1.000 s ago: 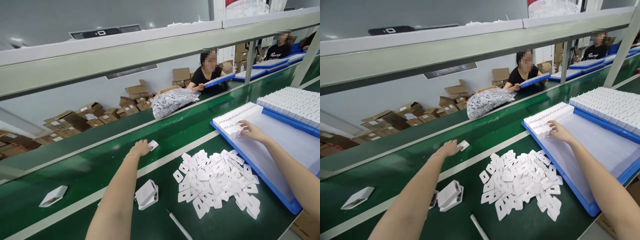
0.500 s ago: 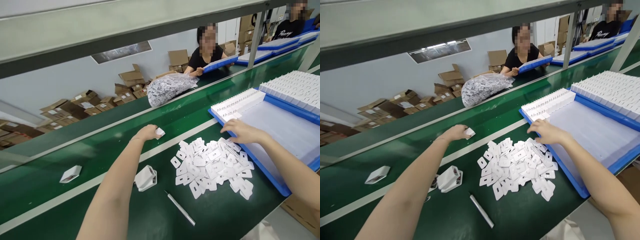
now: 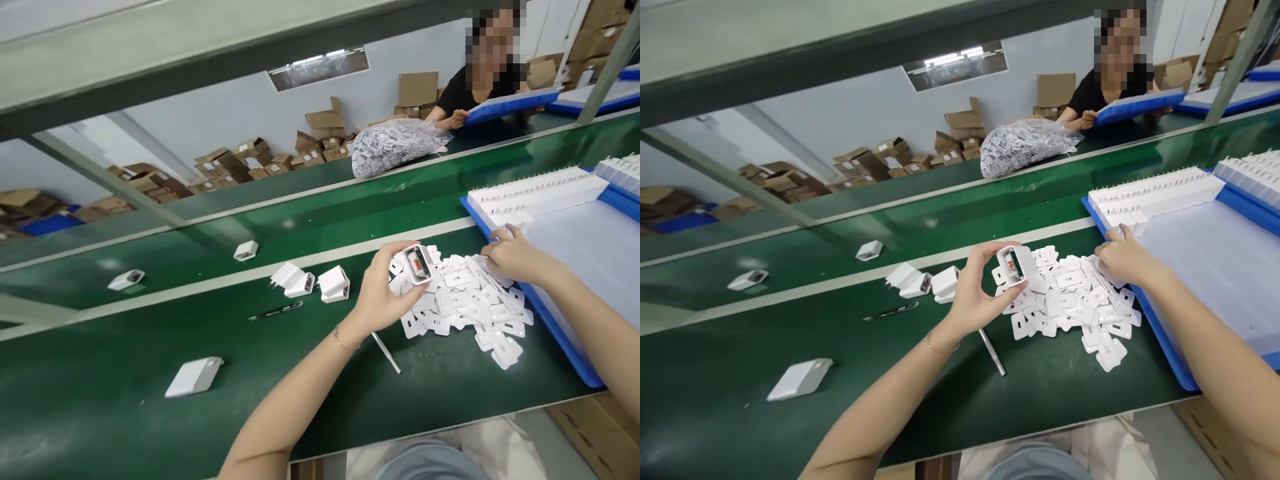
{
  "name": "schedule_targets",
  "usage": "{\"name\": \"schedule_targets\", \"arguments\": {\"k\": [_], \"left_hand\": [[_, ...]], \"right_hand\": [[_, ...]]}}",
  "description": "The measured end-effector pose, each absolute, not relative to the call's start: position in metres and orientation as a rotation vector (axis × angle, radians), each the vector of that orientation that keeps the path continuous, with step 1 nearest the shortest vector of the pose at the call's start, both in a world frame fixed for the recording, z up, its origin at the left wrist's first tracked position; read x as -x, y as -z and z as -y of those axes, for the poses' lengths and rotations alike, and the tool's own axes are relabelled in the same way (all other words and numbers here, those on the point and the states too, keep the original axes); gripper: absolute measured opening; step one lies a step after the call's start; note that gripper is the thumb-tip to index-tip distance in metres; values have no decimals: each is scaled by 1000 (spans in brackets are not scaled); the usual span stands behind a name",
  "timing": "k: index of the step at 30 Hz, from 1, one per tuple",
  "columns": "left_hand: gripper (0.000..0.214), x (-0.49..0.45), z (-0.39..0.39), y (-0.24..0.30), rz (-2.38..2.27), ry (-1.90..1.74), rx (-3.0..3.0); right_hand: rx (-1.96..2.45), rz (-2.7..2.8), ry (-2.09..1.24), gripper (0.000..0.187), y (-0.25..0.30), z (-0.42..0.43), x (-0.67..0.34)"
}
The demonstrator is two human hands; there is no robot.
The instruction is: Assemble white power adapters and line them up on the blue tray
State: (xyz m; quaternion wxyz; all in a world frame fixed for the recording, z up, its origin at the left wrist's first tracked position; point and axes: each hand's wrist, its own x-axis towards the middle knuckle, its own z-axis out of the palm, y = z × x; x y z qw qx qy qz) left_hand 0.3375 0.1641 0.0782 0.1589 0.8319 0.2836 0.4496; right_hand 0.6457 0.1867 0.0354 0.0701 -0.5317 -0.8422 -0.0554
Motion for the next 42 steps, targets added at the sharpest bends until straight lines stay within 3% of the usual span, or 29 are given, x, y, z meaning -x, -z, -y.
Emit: {"name": "schedule_targets", "arguments": {"k": [3,9,16,28,34,39,42], "left_hand": [[49,-343,-155,-65,-757,-1279,-2316],[45,-356,-160,-40,-744,-1303,-2315],[52,-359,-157,-27,-847,-1290,-2314],[53,-355,-161,-27,-836,-1300,-2306],[50,-356,-161,-25,-862,-1309,-2305],[66,-359,-160,-18,-776,-1459,-2304],[48,-359,-159,-19,-711,-1509,-2449]], "right_hand": [[1604,2483,152,27,-42,-188,-640],[1159,1810,-625,21,-70,-163,-595],[883,1662,-991,19,-66,-144,-554],[991,1556,-1040,28,-58,-143,-545],[1003,1753,-685,18,-57,-142,-546],[1069,1835,-723,20,-59,-142,-550],[1072,1839,-766,21,-59,-143,-550]]}}
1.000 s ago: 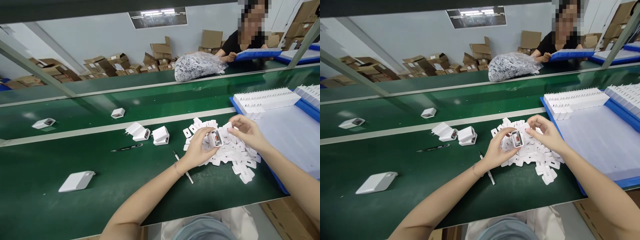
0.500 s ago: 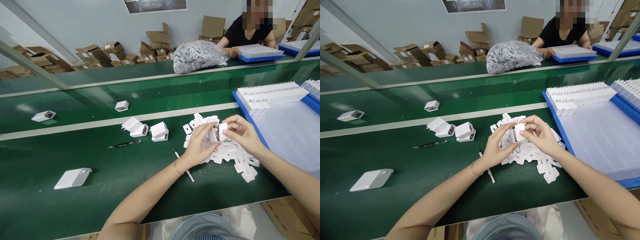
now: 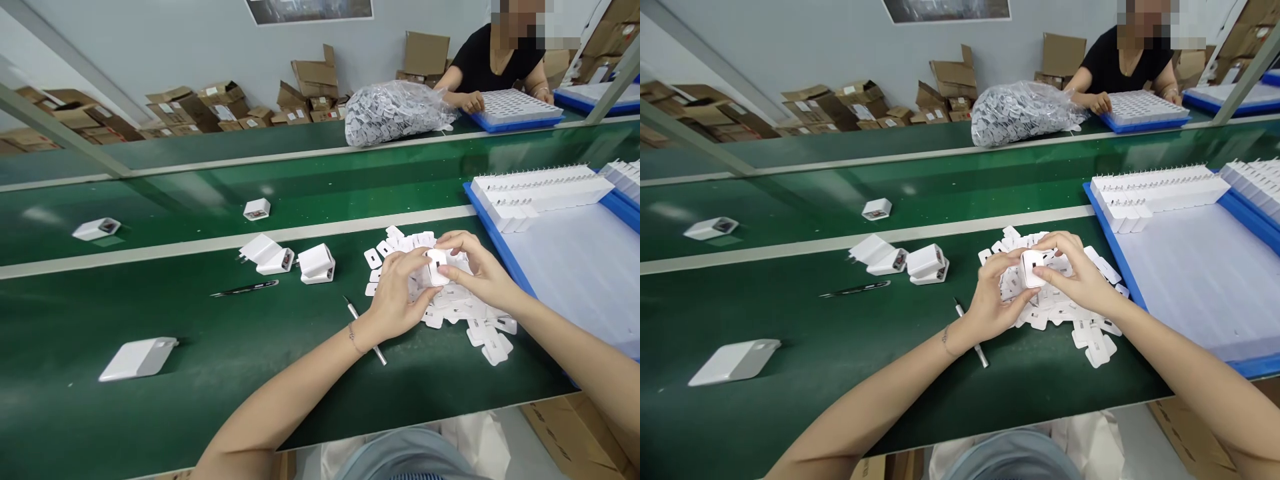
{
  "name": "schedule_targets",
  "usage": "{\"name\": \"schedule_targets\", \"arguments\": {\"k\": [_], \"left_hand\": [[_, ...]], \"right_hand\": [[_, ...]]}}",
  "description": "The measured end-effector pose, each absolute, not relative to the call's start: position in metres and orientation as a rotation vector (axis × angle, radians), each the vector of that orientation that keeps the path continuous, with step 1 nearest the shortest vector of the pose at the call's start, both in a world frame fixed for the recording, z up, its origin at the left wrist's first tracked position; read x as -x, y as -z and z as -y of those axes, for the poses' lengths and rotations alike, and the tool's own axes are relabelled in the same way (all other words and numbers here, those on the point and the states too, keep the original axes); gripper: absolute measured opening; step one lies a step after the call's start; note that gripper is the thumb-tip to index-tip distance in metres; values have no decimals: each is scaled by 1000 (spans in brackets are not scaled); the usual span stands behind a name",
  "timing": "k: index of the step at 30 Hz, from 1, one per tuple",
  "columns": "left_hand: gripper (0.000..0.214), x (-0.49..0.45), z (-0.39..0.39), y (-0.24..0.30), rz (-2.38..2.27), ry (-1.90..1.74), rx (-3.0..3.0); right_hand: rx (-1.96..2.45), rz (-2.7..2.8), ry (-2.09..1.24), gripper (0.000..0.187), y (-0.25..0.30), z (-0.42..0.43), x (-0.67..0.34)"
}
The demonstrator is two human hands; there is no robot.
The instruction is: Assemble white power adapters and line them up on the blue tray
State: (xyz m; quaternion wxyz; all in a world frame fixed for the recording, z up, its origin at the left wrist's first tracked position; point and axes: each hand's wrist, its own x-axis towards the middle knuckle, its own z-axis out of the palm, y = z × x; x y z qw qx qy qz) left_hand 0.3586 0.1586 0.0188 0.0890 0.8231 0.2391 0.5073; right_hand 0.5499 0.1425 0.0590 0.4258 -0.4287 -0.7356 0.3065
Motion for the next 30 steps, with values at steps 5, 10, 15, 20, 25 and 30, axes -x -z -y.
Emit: {"name": "schedule_targets", "arguments": {"k": [5,10,15,20,25,30], "left_hand": [[9,-355,-157,-25,-751,-1375,-2610],[10,-352,-159,-29,-577,-1343,-2674],[19,-350,-158,-35,-381,-1269,-2726],[23,-352,-157,-41,-322,-1247,-2665],[53,-358,-153,-37,-655,-1314,-2314],[56,-360,-150,-37,-834,-1055,-1903]], "right_hand": [[1049,1786,-914,38,-57,-146,-550],[1101,1657,-1404,46,-59,-149,-555],[917,1674,-1558,42,-64,-150,-558],[881,1774,-1255,35,-63,-148,-555],[959,1659,-1135,37,-58,-144,-550],[950,1673,-989,35,-57,-138,-547]]}}
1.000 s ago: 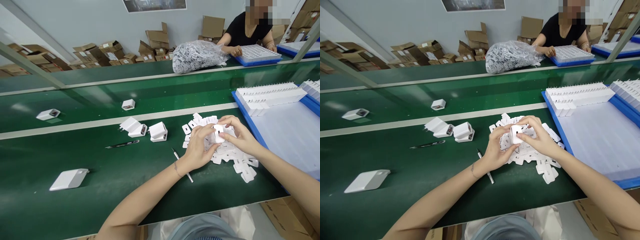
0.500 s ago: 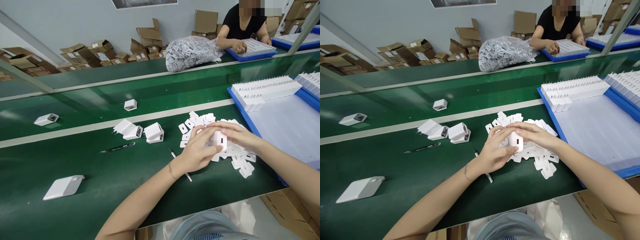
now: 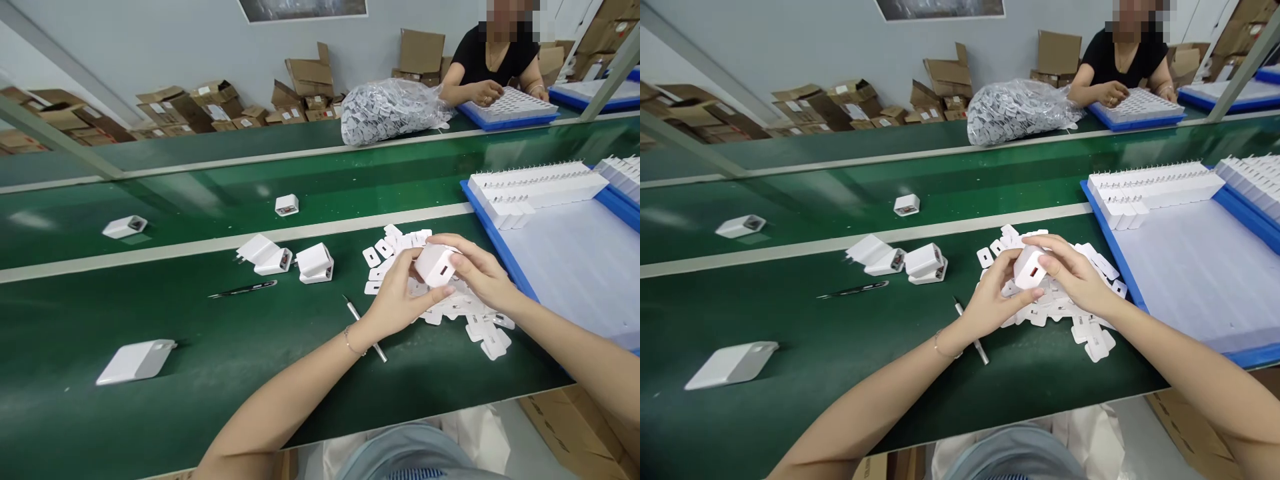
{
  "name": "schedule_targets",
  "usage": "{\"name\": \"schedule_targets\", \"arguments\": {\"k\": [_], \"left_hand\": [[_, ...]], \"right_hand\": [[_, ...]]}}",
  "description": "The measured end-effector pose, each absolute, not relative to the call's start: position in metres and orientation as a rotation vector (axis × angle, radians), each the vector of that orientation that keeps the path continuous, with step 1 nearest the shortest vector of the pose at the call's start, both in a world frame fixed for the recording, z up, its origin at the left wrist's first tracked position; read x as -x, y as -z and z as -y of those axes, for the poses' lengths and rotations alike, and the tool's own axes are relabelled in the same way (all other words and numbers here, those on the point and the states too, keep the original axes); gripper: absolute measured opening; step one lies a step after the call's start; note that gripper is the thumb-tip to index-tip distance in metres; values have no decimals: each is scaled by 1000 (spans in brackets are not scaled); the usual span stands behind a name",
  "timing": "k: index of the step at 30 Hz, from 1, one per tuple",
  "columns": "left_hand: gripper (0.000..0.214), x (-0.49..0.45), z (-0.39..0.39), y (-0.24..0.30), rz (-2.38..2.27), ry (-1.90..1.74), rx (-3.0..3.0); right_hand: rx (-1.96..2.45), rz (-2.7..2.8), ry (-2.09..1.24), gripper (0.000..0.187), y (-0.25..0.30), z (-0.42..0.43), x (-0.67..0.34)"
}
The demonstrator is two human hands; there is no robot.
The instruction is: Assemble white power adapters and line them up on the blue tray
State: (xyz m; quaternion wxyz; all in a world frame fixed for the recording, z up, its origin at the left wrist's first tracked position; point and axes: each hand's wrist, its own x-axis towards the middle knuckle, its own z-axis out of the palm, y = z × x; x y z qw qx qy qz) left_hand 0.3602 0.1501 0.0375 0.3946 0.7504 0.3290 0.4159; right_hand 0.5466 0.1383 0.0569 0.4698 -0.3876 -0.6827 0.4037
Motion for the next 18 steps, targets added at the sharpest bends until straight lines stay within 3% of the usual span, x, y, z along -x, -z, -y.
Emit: {"name": "schedule_targets", "arguments": {"k": [6,13,16,18], "left_hand": [[48,-354,-152,-49,-786,-989,-1918],[46,-357,-149,-43,-756,-1150,-2039],[48,-357,-153,-39,-703,-1109,-1965],[50,-355,-157,-37,-630,-1043,-1862]], "right_hand": [[883,1831,-930,36,-60,-137,-549],[879,1869,-876,27,-64,-132,-549],[856,1846,-968,26,-63,-134,-551],[820,1822,-1098,34,-63,-137,-553]]}}
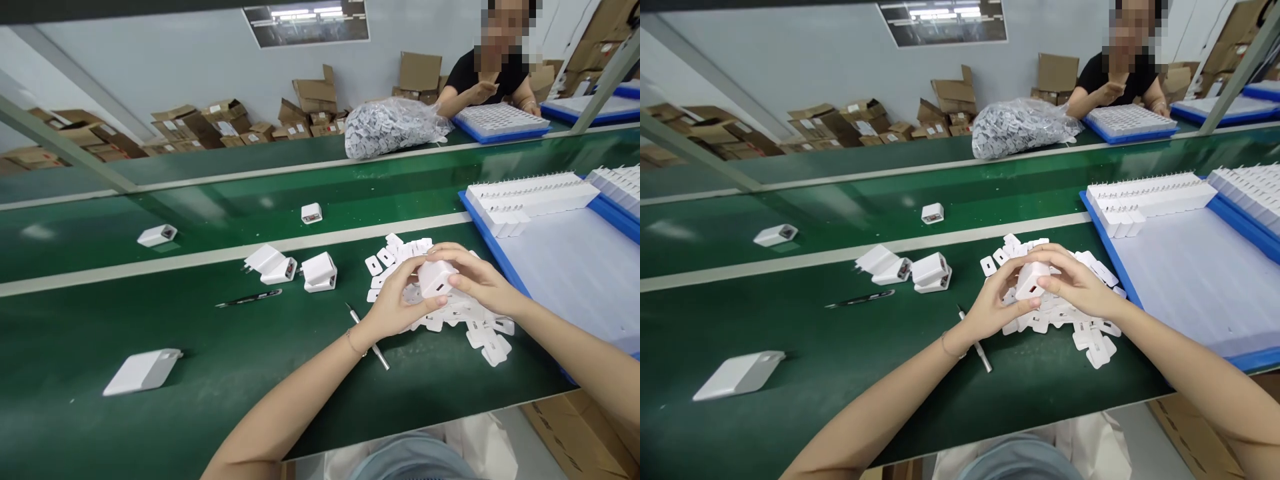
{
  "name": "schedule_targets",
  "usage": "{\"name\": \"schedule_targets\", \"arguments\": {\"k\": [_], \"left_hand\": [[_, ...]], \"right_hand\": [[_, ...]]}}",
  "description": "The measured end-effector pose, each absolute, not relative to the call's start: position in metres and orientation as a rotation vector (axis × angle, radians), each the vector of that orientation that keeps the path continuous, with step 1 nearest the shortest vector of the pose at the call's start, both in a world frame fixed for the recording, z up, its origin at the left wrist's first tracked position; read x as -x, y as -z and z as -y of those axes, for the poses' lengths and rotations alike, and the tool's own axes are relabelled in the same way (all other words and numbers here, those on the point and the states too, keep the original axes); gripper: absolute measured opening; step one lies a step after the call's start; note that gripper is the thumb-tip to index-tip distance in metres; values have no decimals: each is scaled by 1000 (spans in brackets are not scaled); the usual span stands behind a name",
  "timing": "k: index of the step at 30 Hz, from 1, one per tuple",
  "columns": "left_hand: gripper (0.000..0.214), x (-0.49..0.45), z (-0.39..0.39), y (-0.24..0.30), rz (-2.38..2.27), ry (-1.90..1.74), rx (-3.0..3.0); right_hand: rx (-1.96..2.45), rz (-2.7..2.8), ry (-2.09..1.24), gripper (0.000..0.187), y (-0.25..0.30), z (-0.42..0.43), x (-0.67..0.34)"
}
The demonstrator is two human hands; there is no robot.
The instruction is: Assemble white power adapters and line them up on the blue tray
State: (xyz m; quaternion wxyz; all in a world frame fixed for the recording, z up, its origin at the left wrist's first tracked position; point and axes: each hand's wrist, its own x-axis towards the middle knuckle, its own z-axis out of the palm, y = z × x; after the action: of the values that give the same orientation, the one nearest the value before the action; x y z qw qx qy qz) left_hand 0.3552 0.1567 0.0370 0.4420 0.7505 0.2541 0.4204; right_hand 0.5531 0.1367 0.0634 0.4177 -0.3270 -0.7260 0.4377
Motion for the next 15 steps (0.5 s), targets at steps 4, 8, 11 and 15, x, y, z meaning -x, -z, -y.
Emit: {"name": "schedule_targets", "arguments": {"k": [4,8,11,15], "left_hand": [[52,-351,-161,-39,-591,-942,-1674],[49,-352,-159,-49,-583,-724,-1492],[54,-361,-159,-56,-521,-598,-1392],[58,-373,-173,-69,-556,-575,-1724]], "right_hand": [[818,1822,-1187,57,-69,-140,-557],[870,1918,-994,48,-70,-147,-567],[901,2014,-957,53,-68,-152,-578],[1005,1969,-937,48,-73,-154,-591]]}}
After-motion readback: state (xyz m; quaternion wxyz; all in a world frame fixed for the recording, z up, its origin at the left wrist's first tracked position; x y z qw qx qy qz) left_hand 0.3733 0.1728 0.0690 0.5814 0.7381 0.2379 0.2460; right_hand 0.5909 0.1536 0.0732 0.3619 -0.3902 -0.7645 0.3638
